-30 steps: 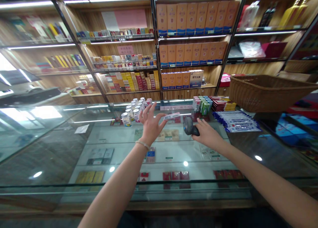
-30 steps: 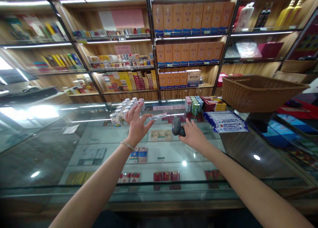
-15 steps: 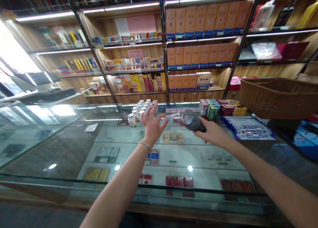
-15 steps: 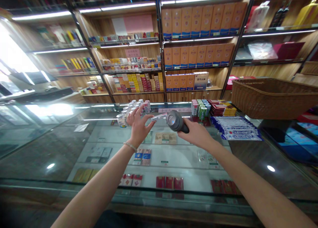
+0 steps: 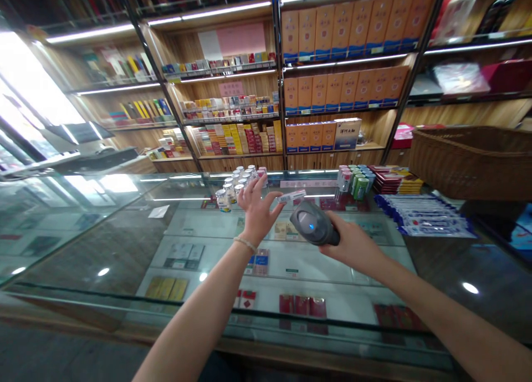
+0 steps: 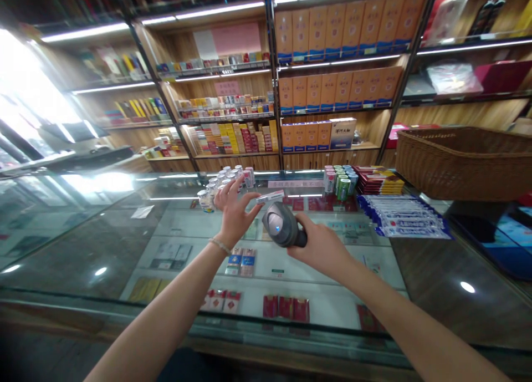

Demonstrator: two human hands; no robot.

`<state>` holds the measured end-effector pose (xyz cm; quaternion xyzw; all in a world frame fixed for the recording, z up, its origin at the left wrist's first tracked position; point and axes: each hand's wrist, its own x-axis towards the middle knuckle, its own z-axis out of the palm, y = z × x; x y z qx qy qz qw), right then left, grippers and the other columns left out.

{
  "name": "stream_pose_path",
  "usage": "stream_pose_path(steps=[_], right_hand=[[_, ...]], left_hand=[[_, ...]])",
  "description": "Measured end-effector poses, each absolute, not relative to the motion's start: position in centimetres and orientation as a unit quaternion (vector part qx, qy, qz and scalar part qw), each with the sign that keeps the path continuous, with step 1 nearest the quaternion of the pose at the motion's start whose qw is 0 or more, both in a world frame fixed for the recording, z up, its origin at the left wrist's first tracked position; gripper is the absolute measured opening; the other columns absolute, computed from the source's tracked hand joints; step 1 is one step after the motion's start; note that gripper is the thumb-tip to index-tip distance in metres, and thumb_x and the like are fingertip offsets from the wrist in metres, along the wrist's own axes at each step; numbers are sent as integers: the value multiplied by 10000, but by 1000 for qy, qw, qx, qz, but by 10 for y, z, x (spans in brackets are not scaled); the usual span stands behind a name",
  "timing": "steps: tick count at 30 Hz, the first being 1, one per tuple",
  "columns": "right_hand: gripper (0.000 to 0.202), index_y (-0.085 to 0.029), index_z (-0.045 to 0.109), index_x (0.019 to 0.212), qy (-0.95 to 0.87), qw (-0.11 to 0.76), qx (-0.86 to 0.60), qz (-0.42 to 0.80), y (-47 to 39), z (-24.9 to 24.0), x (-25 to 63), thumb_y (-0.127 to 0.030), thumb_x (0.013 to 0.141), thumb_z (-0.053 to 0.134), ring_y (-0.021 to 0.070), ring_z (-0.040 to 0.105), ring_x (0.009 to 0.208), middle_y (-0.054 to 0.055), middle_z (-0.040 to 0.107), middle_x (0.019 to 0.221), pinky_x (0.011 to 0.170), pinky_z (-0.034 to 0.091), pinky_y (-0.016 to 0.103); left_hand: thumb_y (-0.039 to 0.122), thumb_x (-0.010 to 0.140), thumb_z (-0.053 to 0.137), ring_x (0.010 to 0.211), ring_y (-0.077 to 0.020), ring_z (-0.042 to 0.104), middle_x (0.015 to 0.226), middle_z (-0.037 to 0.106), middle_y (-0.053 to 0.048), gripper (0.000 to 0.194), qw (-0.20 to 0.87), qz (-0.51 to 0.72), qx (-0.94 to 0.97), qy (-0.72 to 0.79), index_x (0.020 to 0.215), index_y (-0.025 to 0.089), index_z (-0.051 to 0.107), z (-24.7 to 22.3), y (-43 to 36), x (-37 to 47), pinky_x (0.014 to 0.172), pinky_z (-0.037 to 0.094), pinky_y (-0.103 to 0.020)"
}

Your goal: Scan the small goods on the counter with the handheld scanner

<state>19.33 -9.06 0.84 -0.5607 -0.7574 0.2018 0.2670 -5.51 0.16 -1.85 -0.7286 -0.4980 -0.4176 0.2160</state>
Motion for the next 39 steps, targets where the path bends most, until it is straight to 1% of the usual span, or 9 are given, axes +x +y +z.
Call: stream_pose_path(steps=[6, 12, 15, 19, 22, 25, 28, 36, 39], right_hand=[[556, -258, 632, 1254, -759, 281, -552, 198, -91, 5, 195, -282, 717, 777, 319, 744, 941, 72, 792, 987, 751, 490, 333], [558, -273, 662, 1248, -769, 275, -552, 169, -90, -1, 195, -288, 703, 783, 345, 751, 949, 77, 803, 979, 763, 506, 370], [557, -270, 655, 1250, -764, 269, -562, 169, -90, 0, 195, -286, 707, 776, 350, 751, 959, 82, 804, 990, 755, 502, 362], [580, -250, 603, 1287, -761, 262, -564, 183, -90, 6, 195, -279, 727, 750, 343, 753, 955, 91, 797, 1029, 725, 481, 335], [598, -248, 567, 1318, -766, 245, -568, 174, -91, 9, 194, -303, 747, 734, 339, 759, 922, 84, 797, 1003, 695, 455, 319], [559, -250, 556, 1322, -773, 222, -578, 138, -92, 11, 195, -358, 793, 701, 337, 761, 892, 76, 800, 964, 666, 428, 312], [525, -256, 549, 1336, -776, 219, -585, 82, -92, 14, 199, -403, 844, 656, 318, 762, 905, 72, 803, 1020, 667, 427, 309], [469, -263, 575, 1336, -782, 184, -595, -14, -78, 10, 216, -390, 885, 591, 288, 742, 1008, 68, 770, 1194, 691, 465, 314], [447, -282, 602, 1324, -786, 169, -593, -35, -72, 4, 219, -401, 894, 596, 268, 725, 1017, 59, 756, 1193, 694, 467, 303]], left_hand=[[498, 911, 712, 1481, -348, 380, 1590, 506, -64, 211, 216, -411, -731, -501, 993, 316, 779, -18, 2, -55, 1235, 190, -612], [395, 901, 736, 1447, -324, 430, 1545, 548, -65, 125, 226, -423, -722, -498, 956, 295, 787, -18, 3, -53, 1269, 195, -565], [426, 899, 737, 1465, -333, 409, 1571, 526, -59, 154, 223, -418, -725, -500, 978, 302, 784, -18, 2, -53, 1266, 192, -573], [481, 912, 711, 1486, -350, 381, 1599, 500, -54, 193, 205, -408, -731, -507, 994, 319, 775, -16, 0, -54, 1244, 190, -609], [489, 912, 709, 1485, -348, 380, 1592, 506, -58, 202, 201, -409, -730, -510, 1000, 319, 774, -15, 0, -54, 1235, 205, -606], [489, 915, 704, 1477, -344, 386, 1585, 511, -59, 202, 202, -411, -729, -509, 997, 319, 777, -15, 0, -54, 1231, 215, -603], [477, 910, 716, 1471, -344, 393, 1580, 514, -65, 190, 203, -413, -728, -508, 997, 320, 779, -16, 1, -55, 1225, 223, -611], [477, 913, 712, 1481, -357, 389, 1588, 510, -69, 190, 206, -416, -726, -508, 1006, 326, 780, -17, 3, -57, 1232, 192, -621], [468, 911, 715, 1483, -359, 388, 1583, 516, -63, 179, 200, -422, -724, -508, 998, 325, 779, -17, 3, -57, 1241, 178, -617]])
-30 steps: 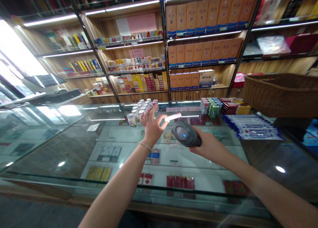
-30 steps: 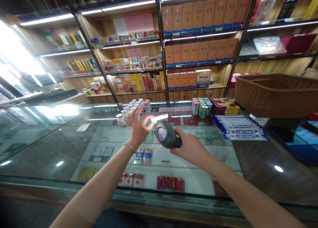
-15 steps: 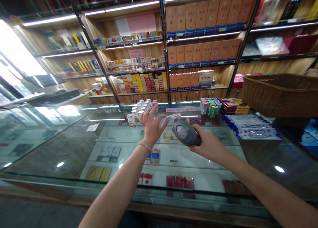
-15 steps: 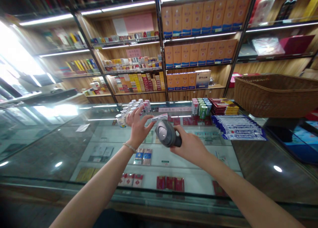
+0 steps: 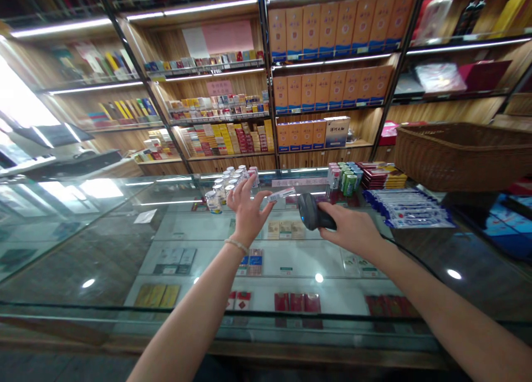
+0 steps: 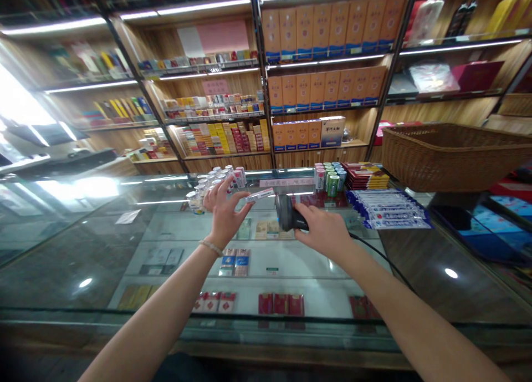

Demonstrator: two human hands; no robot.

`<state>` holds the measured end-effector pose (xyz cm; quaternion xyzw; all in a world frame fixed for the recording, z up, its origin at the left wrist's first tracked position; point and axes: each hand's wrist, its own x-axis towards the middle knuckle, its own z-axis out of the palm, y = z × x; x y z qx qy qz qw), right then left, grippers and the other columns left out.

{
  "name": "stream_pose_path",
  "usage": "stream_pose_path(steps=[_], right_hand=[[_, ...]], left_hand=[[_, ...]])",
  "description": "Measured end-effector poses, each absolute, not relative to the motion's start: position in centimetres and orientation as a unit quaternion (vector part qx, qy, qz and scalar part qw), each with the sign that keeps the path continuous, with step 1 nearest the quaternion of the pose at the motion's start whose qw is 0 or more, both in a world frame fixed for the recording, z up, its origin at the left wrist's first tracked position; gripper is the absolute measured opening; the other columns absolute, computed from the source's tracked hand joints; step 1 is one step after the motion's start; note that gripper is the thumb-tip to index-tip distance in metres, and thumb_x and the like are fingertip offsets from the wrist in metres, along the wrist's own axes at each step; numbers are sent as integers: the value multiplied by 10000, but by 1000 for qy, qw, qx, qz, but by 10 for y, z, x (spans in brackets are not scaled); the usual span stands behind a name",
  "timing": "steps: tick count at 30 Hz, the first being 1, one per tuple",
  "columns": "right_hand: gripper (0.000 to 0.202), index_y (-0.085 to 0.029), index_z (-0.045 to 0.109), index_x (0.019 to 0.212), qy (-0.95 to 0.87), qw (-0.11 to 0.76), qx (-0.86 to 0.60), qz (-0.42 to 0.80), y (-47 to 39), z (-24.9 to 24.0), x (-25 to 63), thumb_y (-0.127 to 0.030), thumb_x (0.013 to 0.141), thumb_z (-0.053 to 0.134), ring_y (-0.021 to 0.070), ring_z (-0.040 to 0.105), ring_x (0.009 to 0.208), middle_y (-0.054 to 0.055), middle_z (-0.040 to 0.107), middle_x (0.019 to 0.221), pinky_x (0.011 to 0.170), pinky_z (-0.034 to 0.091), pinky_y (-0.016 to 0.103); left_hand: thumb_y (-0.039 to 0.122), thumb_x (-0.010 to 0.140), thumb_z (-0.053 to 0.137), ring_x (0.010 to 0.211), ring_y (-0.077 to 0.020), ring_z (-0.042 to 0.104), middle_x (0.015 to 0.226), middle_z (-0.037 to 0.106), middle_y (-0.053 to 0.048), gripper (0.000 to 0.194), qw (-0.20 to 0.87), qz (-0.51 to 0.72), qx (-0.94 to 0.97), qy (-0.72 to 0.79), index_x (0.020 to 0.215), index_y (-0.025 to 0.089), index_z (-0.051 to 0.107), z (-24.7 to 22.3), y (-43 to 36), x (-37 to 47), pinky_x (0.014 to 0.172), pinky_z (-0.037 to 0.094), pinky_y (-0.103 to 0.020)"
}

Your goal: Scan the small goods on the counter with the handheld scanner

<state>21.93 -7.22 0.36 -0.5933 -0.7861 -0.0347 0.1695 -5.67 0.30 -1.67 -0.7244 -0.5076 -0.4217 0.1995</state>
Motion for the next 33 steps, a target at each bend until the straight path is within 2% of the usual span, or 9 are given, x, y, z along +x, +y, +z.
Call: stream_pose_path(steps=[7, 12, 23, 27, 30, 33], right_hand=[[462, -273, 638, 1333, -791, 150, -592, -43, -70, -2, 218, -377, 883, 617, 276, 637, 1131, 93, 668, 1214, 671, 459, 294], [463, -274, 649, 1328, -793, 142, -591, -38, -70, -4, 218, -381, 879, 620, 283, 600, 1113, 108, 616, 1233, 655, 465, 300], [391, -238, 697, 1228, -799, 142, -582, -42, -65, -11, 221, -367, 861, 653, 279, 597, 1083, 115, 605, 1228, 791, 506, 346], [419, -237, 689, 1245, -804, 151, -573, -54, -61, -17, 225, -380, 852, 659, 309, 573, 1148, 133, 601, 1305, 899, 498, 403], [465, -230, 658, 1289, -810, 155, -563, -57, -60, -22, 227, -404, 858, 653, 355, 513, 1286, 156, 553, 1449, 1000, 464, 485], [526, -216, 633, 1324, -817, 145, -556, -46, -60, -28, 228, -495, 879, 644, 384, 433, 1409, 178, 497, 1543, 1085, 402, 566]], left_hand=[[443, 909, 721, 1480, -356, 393, 1589, 512, -54, 157, 197, -425, -725, -505, 996, 325, 777, -15, 2, -56, 1241, 177, -621], [464, 915, 707, 1483, -362, 389, 1594, 504, -56, 184, 197, -422, -728, -504, 1011, 324, 776, -16, 2, -56, 1243, 184, -620], [458, 918, 702, 1483, -353, 384, 1583, 512, -62, 177, 199, -420, -730, -501, 1014, 326, 769, -16, 2, -55, 1229, 216, -627], [455, 919, 702, 1471, -351, 402, 1584, 511, -65, 178, 205, -418, -732, -498, 1019, 324, 769, -16, 1, -55, 1219, 230, -624], [446, 912, 715, 1469, -351, 403, 1574, 522, -66, 167, 204, -420, -731, -498, 1010, 324, 772, -15, 1, -55, 1222, 227, -619], [442, 910, 717, 1474, -349, 395, 1576, 518, -67, 165, 198, -420, -732, -498, 1010, 322, 773, -15, 1, -54, 1227, 222, -615]])
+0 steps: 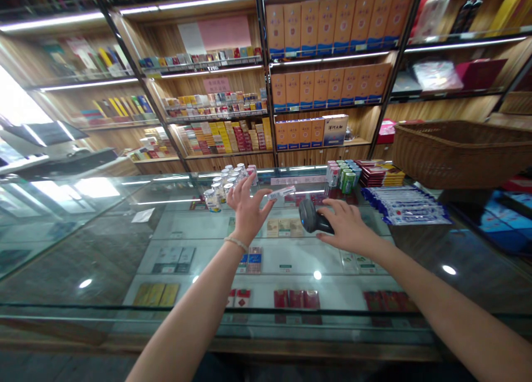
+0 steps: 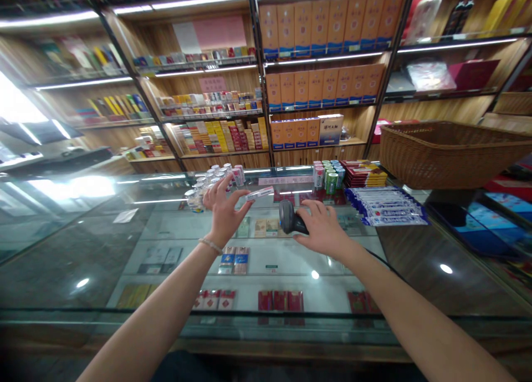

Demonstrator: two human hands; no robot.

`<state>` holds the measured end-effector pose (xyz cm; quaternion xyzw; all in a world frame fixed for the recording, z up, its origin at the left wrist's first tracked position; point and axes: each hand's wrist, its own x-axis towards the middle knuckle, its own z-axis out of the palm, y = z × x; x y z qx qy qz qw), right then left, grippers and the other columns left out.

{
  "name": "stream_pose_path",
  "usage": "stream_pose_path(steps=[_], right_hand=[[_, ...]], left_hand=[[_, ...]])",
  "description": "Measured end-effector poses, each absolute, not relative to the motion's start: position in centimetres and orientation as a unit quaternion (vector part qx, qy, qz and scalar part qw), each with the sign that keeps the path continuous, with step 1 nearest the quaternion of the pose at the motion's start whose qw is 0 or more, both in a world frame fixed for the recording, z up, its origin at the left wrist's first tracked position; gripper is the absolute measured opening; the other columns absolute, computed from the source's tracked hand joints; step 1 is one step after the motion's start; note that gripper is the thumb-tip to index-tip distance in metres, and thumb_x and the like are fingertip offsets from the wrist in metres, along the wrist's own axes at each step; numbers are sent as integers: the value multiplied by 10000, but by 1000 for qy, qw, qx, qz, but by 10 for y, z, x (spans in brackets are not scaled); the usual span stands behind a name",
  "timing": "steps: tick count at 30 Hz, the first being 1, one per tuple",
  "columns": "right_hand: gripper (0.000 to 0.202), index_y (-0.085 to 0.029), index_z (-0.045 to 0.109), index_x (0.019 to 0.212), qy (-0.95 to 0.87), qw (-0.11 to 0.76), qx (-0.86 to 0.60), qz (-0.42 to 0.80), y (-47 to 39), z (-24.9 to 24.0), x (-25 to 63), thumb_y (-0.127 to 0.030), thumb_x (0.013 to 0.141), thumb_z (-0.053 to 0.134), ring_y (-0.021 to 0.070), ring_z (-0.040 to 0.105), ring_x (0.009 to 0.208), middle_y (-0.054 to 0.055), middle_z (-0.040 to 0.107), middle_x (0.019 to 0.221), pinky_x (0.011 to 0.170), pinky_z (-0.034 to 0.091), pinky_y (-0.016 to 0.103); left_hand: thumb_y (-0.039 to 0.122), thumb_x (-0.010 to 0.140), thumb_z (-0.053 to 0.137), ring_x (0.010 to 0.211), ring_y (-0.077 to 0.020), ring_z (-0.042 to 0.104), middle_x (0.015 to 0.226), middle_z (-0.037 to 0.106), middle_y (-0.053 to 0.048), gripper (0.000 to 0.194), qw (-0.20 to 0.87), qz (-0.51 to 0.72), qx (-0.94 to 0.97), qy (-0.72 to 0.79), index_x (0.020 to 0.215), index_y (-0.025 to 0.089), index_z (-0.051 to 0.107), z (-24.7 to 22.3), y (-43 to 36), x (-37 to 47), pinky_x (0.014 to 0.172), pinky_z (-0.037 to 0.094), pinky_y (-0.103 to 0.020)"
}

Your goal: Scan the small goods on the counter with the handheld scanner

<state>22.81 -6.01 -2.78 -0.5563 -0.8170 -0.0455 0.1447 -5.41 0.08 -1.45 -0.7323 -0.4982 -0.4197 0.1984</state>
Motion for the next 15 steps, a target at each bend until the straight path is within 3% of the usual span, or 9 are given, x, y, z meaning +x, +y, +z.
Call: stream_pose_path(steps=[5, 9, 15], right_hand=[[728, -247, 577, 1434, -793, 171, -584, -23, -54, -32, 230, -715, 877, 597, 404, 298, 1537, 174, 390, 1651, 1168, 315, 629], [635, -255, 640, 1384, -749, 248, -614, 6, -35, -20, 230, -687, 928, 553, 384, 344, 1523, 156, 449, 1623, 1164, 359, 606], [504, -290, 737, 1271, -747, 315, -580, 81, 2, 17, 214, -638, 919, 635, 353, 406, 1489, 110, 540, 1555, 1216, 325, 577]], left_hand=[[456, 922, 703, 1473, -342, 403, 1579, 517, -63, 179, 196, -420, -738, -491, 1015, 322, 776, -13, -1, -53, 1225, 237, -601], [465, 920, 706, 1463, -346, 418, 1565, 529, -80, 193, 204, -429, -735, -483, 1005, 308, 781, -11, -1, -52, 1215, 249, -605], [494, 928, 688, 1457, -335, 424, 1567, 526, -80, 232, 217, -449, -730, -467, 1014, 303, 787, -7, -4, -52, 1218, 279, -560]])
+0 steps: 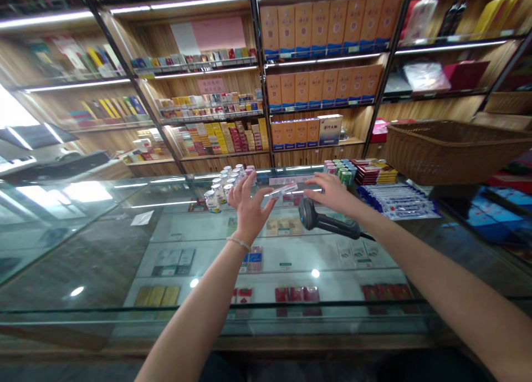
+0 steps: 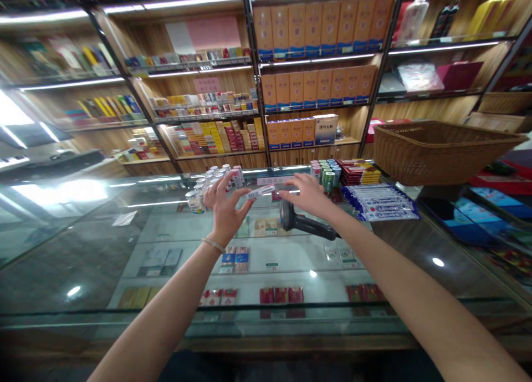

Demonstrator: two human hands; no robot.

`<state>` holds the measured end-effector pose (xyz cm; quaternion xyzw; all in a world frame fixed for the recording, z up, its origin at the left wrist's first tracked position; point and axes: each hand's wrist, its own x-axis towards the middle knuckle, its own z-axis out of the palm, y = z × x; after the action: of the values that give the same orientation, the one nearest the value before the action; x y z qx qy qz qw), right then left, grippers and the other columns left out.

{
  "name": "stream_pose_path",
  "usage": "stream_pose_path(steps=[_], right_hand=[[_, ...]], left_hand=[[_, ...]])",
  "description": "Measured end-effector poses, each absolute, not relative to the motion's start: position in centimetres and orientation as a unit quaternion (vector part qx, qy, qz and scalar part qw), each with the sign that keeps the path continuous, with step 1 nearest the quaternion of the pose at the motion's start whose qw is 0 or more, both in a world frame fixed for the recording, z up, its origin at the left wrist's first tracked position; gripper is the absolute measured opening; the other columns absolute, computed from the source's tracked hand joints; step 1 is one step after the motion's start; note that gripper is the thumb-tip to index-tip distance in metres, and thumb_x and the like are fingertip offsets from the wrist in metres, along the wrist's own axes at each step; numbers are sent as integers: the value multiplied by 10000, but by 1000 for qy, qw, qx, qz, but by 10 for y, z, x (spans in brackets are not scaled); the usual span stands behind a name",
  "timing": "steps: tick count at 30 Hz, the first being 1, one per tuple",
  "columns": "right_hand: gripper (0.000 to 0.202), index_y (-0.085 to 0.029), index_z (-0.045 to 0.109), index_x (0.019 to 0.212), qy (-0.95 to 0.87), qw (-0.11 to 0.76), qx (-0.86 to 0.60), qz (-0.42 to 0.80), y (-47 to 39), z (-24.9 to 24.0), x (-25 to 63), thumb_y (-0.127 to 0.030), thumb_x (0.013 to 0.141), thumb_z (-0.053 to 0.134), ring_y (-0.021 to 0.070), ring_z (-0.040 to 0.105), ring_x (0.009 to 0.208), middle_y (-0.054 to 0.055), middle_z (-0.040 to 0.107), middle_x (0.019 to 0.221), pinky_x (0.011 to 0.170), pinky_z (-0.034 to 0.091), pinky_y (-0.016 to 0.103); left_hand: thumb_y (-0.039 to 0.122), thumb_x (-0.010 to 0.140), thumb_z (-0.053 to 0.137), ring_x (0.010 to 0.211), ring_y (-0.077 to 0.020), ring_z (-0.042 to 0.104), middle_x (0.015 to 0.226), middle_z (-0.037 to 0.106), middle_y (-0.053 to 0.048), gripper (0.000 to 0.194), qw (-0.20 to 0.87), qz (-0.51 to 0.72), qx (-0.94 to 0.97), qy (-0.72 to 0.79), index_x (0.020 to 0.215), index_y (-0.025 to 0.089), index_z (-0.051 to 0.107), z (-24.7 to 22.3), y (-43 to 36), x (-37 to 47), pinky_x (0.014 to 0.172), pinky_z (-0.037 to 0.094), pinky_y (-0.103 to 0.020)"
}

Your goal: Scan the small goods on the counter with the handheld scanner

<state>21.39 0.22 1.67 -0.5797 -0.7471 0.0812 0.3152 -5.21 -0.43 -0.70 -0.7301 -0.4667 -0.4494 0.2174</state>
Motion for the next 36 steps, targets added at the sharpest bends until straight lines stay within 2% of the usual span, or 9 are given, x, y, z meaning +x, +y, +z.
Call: stream_pose_path(steps=[2, 6, 8, 12, 17, 22, 24, 32, 36], right_hand=[[487, -283, 762, 1220, -746, 331, -562, 131, 10, 27, 205, -644, 920, 636, 347, 415, 1487, 107, 566, 1528, 1224, 318, 562], [506, -246, 790, 1068, -744, 368, -494, 259, 15, 35, 189, -695, 911, 617, 327, 591, 1308, 102, 717, 1308, 1153, 417, 504], [503, -234, 787, 1025, -735, 388, -473, 295, 15, 34, 183, -696, 897, 636, 322, 626, 1259, 102, 749, 1236, 1144, 423, 505], [498, -222, 784, 1020, -719, 411, -466, 310, 17, 30, 177, -684, 873, 672, 342, 555, 1382, 133, 668, 1414, 1202, 350, 535], [518, -218, 785, 1100, -757, 403, -453, 245, 31, 34, 179, -676, 889, 664, 332, 447, 1488, 155, 516, 1585, 1257, 256, 545], [490, -268, 778, 1151, -825, 348, -429, 122, 45, 46, 184, -664, 874, 698, 343, 319, 1552, 106, 499, 1607, 1270, 209, 603], [490, -279, 781, 1148, -846, 320, -415, 99, 46, 51, 185, -670, 862, 710, 358, 275, 1565, 90, 480, 1621, 1267, 210, 621], [495, -308, 766, 1197, -899, 268, -342, 58, 42, 56, 178, -686, 897, 655, 368, 306, 1544, 84, 512, 1580, 1245, 256, 622], [463, -312, 762, 1204, -905, 265, -328, 51, 41, 53, 177, -648, 895, 685, 371, 328, 1532, 89, 541, 1543, 1221, 287, 621]], left_hand=[[486, 920, 701, 1460, -330, 421, 1571, 522, -74, 221, 221, -455, -727, -464, 1008, 302, 787, -5, -6, -52, 1222, 282, -551], [481, 926, 695, 1473, -325, 410, 1565, 529, -77, 218, 218, -459, -725, -465, 1018, 302, 781, -3, -10, -52, 1236, 260, -563], [476, 926, 696, 1477, -323, 405, 1566, 528, -80, 217, 215, -456, -726, -468, 1020, 299, 779, -3, -11, -52, 1243, 247, -564], [468, 924, 704, 1473, -321, 411, 1569, 528, -74, 201, 209, -452, -724, -478, 1012, 305, 779, -3, -10, -52, 1237, 251, -561], [438, 915, 718, 1499, -334, 378, 1619, 468, -73, 201, 190, -434, -719, -509, 1047, 294, 763, -2, -10, -50, 1252, 226, -563], [546, 827, 794, 1539, -372, 314, 1674, 366, -138, 504, 174, -422, -720, -522, 1254, 291, 709, 0, -10, -48, 1249, 215, -606], [579, 810, 799, 1549, -379, 296, 1690, 332, -141, 538, 164, -417, -721, -528, 1259, 295, 711, 0, -11, -48, 1251, 202, -626], [497, 827, 804, 1548, -401, 290, 1673, 379, -97, 327, 121, -374, -750, -532, 1107, 328, 791, 2, -13, -46, 1246, 148, -702], [434, 799, 838, 1535, -400, 313, 1648, 432, -87, 241, 116, -370, -755, -529, 995, 297, 806, 1, -13, -45, 1250, 136, -706]])
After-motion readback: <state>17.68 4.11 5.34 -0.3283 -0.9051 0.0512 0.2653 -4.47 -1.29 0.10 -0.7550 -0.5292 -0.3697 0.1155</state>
